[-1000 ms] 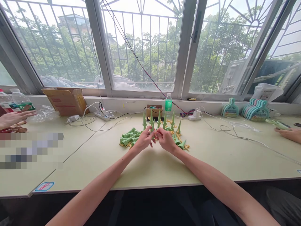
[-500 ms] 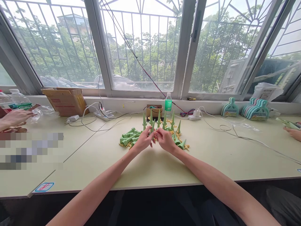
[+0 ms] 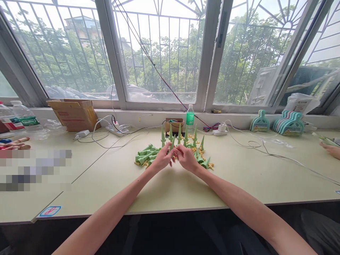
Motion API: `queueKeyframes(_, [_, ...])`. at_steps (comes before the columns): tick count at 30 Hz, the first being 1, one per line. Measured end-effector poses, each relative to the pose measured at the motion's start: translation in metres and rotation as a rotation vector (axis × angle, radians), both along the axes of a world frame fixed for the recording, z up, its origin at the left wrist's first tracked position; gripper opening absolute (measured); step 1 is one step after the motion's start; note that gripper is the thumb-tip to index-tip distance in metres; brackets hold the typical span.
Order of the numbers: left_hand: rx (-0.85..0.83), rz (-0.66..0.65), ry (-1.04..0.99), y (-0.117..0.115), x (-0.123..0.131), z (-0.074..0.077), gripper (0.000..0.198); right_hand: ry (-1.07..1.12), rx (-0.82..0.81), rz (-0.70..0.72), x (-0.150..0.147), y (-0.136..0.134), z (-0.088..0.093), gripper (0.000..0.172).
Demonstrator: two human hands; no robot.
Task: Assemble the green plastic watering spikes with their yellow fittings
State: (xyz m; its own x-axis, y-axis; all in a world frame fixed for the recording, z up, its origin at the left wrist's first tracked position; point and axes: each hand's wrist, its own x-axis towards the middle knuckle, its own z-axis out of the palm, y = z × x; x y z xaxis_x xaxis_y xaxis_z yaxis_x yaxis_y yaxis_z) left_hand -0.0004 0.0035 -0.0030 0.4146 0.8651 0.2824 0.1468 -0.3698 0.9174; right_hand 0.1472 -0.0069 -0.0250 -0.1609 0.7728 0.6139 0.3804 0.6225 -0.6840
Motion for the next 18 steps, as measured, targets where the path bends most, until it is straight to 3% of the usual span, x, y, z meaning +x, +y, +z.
queueKeyframes(18, [0.031, 0.009, 0.043, -0.0005, -0.0006, -0.0006, 0.029, 0.006, 0.004, 0.022, 0.0000, 0.0007, -0.0008, 0.025])
